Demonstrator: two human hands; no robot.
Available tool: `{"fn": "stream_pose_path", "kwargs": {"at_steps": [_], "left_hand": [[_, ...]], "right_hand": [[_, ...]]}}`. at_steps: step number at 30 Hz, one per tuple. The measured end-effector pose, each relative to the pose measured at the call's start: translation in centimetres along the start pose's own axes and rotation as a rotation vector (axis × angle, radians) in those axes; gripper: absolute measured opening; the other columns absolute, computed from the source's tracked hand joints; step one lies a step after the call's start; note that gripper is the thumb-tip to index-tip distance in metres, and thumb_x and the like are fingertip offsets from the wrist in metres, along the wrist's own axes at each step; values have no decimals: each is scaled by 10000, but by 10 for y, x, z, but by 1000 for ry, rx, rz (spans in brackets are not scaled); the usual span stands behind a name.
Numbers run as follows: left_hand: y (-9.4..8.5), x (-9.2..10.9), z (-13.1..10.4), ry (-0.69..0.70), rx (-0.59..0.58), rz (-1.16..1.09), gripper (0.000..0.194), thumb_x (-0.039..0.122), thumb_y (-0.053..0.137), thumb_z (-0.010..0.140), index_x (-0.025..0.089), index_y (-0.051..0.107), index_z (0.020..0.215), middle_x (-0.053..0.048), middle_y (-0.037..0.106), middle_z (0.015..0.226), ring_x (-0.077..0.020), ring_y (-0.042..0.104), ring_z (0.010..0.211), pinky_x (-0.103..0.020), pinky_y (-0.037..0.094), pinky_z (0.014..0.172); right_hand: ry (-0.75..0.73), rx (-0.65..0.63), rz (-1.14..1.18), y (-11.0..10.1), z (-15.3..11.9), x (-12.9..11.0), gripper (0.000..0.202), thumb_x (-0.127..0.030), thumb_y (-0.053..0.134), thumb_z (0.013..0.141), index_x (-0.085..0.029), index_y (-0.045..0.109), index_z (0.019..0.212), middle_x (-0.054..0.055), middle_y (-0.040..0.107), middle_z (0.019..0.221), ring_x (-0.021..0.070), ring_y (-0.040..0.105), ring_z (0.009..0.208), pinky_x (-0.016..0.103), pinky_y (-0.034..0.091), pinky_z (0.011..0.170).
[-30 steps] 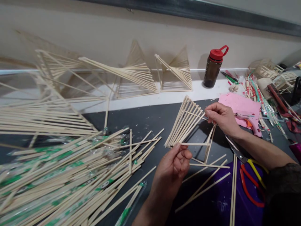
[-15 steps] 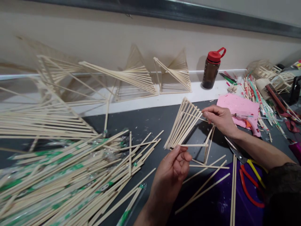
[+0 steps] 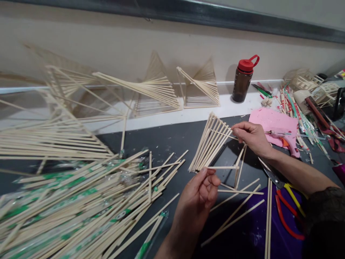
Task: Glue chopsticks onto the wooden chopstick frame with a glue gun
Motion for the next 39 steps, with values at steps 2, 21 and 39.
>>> {"fn": "stream_pose_path", "kwargs": {"at_steps": [2, 21, 39], "left_hand": [[1, 0, 0, -4, 13, 2, 322, 393, 779, 738, 133, 598, 794, 42, 601, 565, -10, 352, 337, -134, 222, 319], [4, -1, -2, -27, 18, -45, 295, 357, 793, 711, 129, 613, 761, 44, 589, 540, -11, 351, 322, -123, 251, 306], [-9, 30, 0, 6, 203, -71, 406, 216, 362, 998, 148, 568, 654, 15, 512, 494, -41, 360, 311, -114, 288, 285]], "right_hand": [[4, 0, 8, 0, 0, 0, 223, -359, 676, 732, -160, 725, 821, -30, 636, 634, 71, 497, 474, 213, 402, 472], [19, -26, -5, 3, 0, 4, 223, -364, 676, 736, -163, 709, 826, -38, 622, 630, 69, 498, 482, 216, 415, 480], [91, -196, 135, 15, -15, -6, 147, -292, 680, 683, -179, 603, 736, -56, 589, 580, 70, 539, 516, 178, 391, 454]]}}
Point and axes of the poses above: each hand's wrist, its own z-axis towards the middle knuckle, its own y-axis out of the palm, x = y × z, the point moved 10 cm from there along z, towards the middle knuckle
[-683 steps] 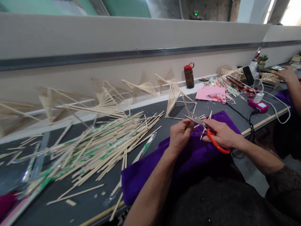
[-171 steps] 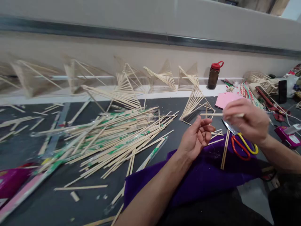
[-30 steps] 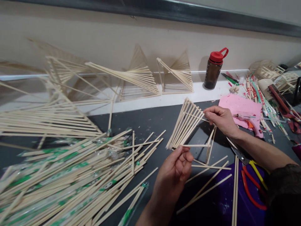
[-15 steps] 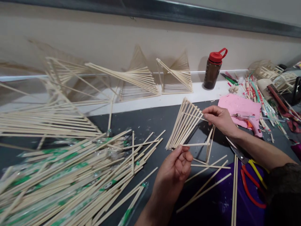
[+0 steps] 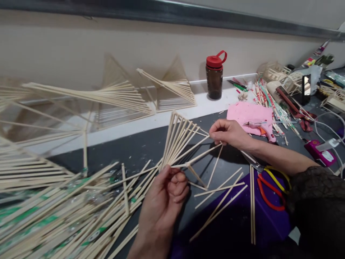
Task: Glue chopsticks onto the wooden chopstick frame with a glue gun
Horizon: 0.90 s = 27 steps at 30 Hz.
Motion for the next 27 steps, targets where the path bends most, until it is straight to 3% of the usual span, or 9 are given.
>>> {"fn": "stream_pose_path", "kwargs": {"at_steps": [3, 6, 8, 10, 13, 16, 21, 24, 27], "left_hand": [[-4, 0, 2, -14, -42, 85, 446, 342, 394, 996, 154, 568, 631, 5, 528, 473, -50, 355, 295, -134, 274, 275], [-4, 1, -11, -37, -167, 261, 449, 446, 504, 944, 150, 602, 620, 11, 522, 446, -47, 384, 299, -127, 269, 304], [1, 9, -27, 48, -283, 367, 359, 464, 696, 820, 163, 634, 634, 13, 536, 449, -56, 450, 355, -134, 339, 369], [-1, 17, -41, 147, -284, 419, 321, 448, 805, 711, 186, 640, 624, 11, 540, 447, -59, 437, 374, -158, 383, 398], [3, -3, -53, 48, -300, 552, 303, 474, 810, 699, 194, 696, 672, -24, 611, 490, -52, 401, 324, -158, 260, 329], [21, -36, -59, -85, -422, 671, 404, 567, 805, 670, 174, 744, 740, -77, 681, 577, -71, 449, 330, -176, 263, 334], [41, -69, -60, -108, -518, 825, 376, 508, 841, 647, 158, 748, 748, -64, 676, 576, -92, 505, 384, -180, 298, 355], [36, -76, -51, -49, -456, 842, 394, 522, 804, 687, 143, 744, 780, -24, 622, 512, -65, 435, 349, -176, 272, 347], [28, -82, -41, -18, -383, 801, 410, 520, 798, 682, 132, 731, 796, 6, 580, 473, -48, 366, 327, -176, 224, 339]], "right_hand": [[50, 26, 114, -5, -1, -3, 158, -290, 681, 659, -181, 591, 731, -49, 599, 590, 77, 574, 535, 171, 407, 444], [22, 146, 213, -29, -5, -17, 184, -283, 704, 628, -181, 586, 726, -45, 617, 642, 68, 587, 553, 161, 418, 443], [-27, 223, 286, -47, -16, -31, 201, -287, 720, 624, -185, 583, 729, -46, 630, 662, 53, 566, 531, 152, 405, 426], [-65, 219, 345, -54, -34, -44, 206, -289, 733, 634, -190, 574, 723, -51, 629, 651, 42, 531, 485, 151, 386, 399], [-43, 32, 328, -32, -67, -54, 174, -253, 726, 664, -194, 568, 707, -54, 614, 610, 43, 512, 438, 162, 380, 376], [52, -183, 211, 4, -98, -46, 127, -213, 703, 684, -190, 583, 720, -56, 599, 578, 53, 541, 457, 168, 421, 420], [66, -203, 108, 17, -117, -32, 94, -224, 673, 718, -186, 587, 732, -64, 577, 577, 62, 566, 513, 185, 448, 493], [15, -147, 22, -5, -119, -26, 134, -293, 681, 748, -186, 622, 803, -49, 610, 666, 70, 568, 543, 208, 459, 526], [-47, 124, -316, -70, -119, -19, 137, -313, 631, 815, -191, 653, 872, -12, 665, 778, 98, 594, 644, 244, 477, 633]]}}
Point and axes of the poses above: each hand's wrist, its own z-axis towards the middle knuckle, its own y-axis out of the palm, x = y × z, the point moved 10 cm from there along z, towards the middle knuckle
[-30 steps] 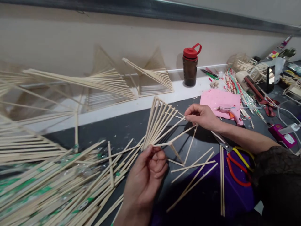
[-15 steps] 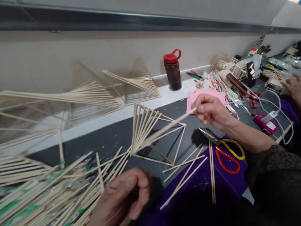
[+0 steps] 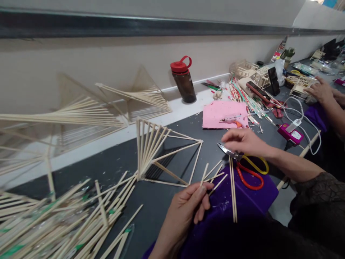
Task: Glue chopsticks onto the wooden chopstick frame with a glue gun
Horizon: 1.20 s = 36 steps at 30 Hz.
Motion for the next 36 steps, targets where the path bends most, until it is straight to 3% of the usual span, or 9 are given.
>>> {"fn": "stream_pose_path", "kwargs": {"at_steps": [3, 5, 7, 10, 15, 18, 25, 29, 36], "left_hand": [[-3, -5, 3, 6, 55, -34, 406, 511, 797, 677, 132, 722, 802, 8, 589, 487, -51, 371, 346, -177, 226, 349], [-3, -4, 3, 15, 71, -48, 409, 517, 798, 670, 137, 717, 798, 10, 592, 491, -55, 383, 354, -179, 236, 353], [-3, -2, 2, 23, 74, -49, 413, 523, 800, 662, 140, 712, 788, 13, 590, 488, -57, 388, 357, -181, 239, 354], [-5, 0, 2, 37, 90, -37, 415, 522, 800, 668, 137, 712, 795, 13, 596, 501, -53, 394, 362, -177, 245, 361], [-8, -1, 3, 40, 95, -37, 413, 515, 795, 674, 134, 716, 811, 7, 604, 517, -64, 414, 372, -184, 260, 362], [-7, -3, 4, 34, 88, -28, 415, 512, 804, 661, 138, 718, 819, 10, 605, 517, -63, 420, 374, -180, 262, 365], [-7, -2, 3, 32, 84, -33, 415, 508, 809, 661, 134, 720, 816, 9, 602, 516, -59, 420, 372, -177, 268, 370], [-7, -2, 4, 25, 86, -33, 424, 520, 814, 652, 139, 725, 814, 11, 601, 512, -57, 414, 372, -176, 265, 371], [-6, -3, 3, 32, 79, -24, 432, 527, 810, 658, 132, 723, 811, 11, 596, 511, -58, 409, 376, -180, 261, 368]], "right_hand": [[85, 290, -646, -68, 6, 31, 157, -280, 586, 862, -164, 674, 921, 79, 708, 966, 165, 634, 818, 292, 452, 752], [228, 289, -917, -91, 12, 55, 245, -355, 597, 878, -151, 681, 984, 128, 703, 1069, 215, 648, 915, 291, 435, 740], [332, 250, -1009, -101, 18, 73, 347, -441, 592, 881, -159, 672, 1067, 134, 708, 1098, 239, 655, 948, 284, 423, 704], [435, 225, -998, -106, 21, 87, 434, -486, 632, 834, -167, 664, 1126, 134, 727, 1086, 256, 662, 947, 277, 408, 670], [455, 186, -823, -114, 16, 96, 343, -451, 545, 873, -158, 722, 856, 80, 740, 871, 184, 648, 775, 250, 390, 617], [441, 164, -684, -117, 13, 105, 366, -415, 480, 898, -145, 717, 831, 27, 688, 706, 125, 589, 626, 222, 375, 554], [472, 163, -472, -112, 18, 119, 241, -359, 581, 819, -139, 675, 798, -27, 568, 546, 80, 493, 469, 190, 307, 435], [511, 161, -457, -116, 20, 121, 248, -369, 624, 809, -129, 680, 787, -28, 544, 505, 78, 460, 430, 195, 279, 412], [505, 181, -604, -122, 23, 114, 349, -427, 580, 857, -134, 681, 697, 28, 628, 583, 103, 548, 522, 217, 341, 504]]}}
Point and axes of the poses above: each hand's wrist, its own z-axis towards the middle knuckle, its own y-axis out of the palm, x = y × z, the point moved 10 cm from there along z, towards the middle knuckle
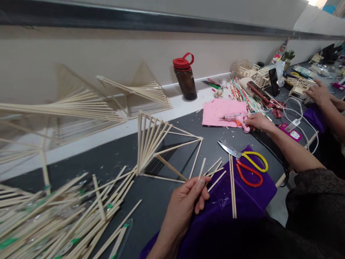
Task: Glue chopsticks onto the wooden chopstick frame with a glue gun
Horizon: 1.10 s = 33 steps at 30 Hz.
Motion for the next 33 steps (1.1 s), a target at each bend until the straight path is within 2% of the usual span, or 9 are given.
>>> {"fn": "stream_pose_path", "kwargs": {"at_steps": [4, 8, 14, 20, 22, 25, 28, 31, 33], "left_hand": [[-2, -4, 2, 2, -5, 22, 458, 551, 798, 659, 133, 712, 826, 16, 596, 513, -58, 407, 375, -182, 262, 366], [-4, -9, 5, -4, -7, 25, 529, 610, 788, 636, 135, 694, 849, 27, 597, 520, -55, 410, 377, -177, 262, 362], [-2, -9, 7, 2, -25, 39, 553, 639, 772, 643, 135, 689, 857, 35, 593, 530, -45, 404, 382, -171, 265, 369], [-3, -10, 7, 6, -15, 47, 557, 649, 770, 637, 139, 691, 848, 26, 595, 538, -57, 413, 393, -185, 263, 376], [-2, -8, 6, 24, -14, 55, 556, 651, 768, 640, 140, 700, 849, 18, 603, 557, -59, 414, 404, -192, 266, 389], [-1, -3, 4, 49, 1, 60, 571, 651, 774, 635, 136, 726, 875, 7, 618, 620, -52, 397, 431, -199, 261, 421], [-3, 7, 0, 77, 39, 50, 617, 662, 767, 639, 140, 754, 967, 45, 517, 571, -50, 340, 460, -200, 234, 455], [-10, 20, -6, 155, 111, 65, 650, 692, 734, 663, 129, 767, 986, 80, 344, 512, -55, 277, 477, -206, 186, 470], [-14, 26, -10, 197, 147, 39, 658, 707, 714, 675, 121, 761, 972, 85, 312, 509, -55, 248, 473, -211, 157, 465]], "right_hand": [[11, 112, -139, -5, 0, -10, 376, -511, 638, 778, -158, 689, 660, 72, 695, 715, 177, 623, 719, 246, 347, 581], [23, 164, -143, -8, 1, -18, 244, -400, 708, 670, -161, 682, 628, 77, 698, 718, 203, 621, 744, 262, 353, 602], [-10, 260, 69, -24, -1, -14, 339, -472, 545, 776, -150, 646, 747, 17, 610, 635, 129, 505, 573, 245, 334, 519], [-279, 517, 536, -48, -24, -35, 353, -455, 679, 649, -169, 626, 849, -8, 608, 759, 132, 501, 670, 258, 399, 618], [-325, 441, 707, -43, -30, -49, 357, -435, 699, 617, -169, 631, 844, -17, 601, 753, 128, 501, 666, 262, 404, 631], [-303, 223, 866, -21, -38, -74, 270, -389, 675, 593, -165, 633, 739, -30, 573, 644, 114, 485, 590, 254, 381, 580], [-273, 64, 921, -1, -52, -98, 224, -356, 656, 605, -164, 637, 719, -12, 611, 605, 111, 496, 523, 250, 376, 521], [-320, -108, 1014, 16, -73, -124, 277, -325, 690, 617, -167, 659, 843, 32, 710, 773, 129, 589, 578, 246, 432, 520], [-368, -205, 1053, 22, -89, -138, 336, -310, 724, 632, -181, 665, 938, 51, 736, 903, 145, 651, 667, 238, 463, 537]]}}
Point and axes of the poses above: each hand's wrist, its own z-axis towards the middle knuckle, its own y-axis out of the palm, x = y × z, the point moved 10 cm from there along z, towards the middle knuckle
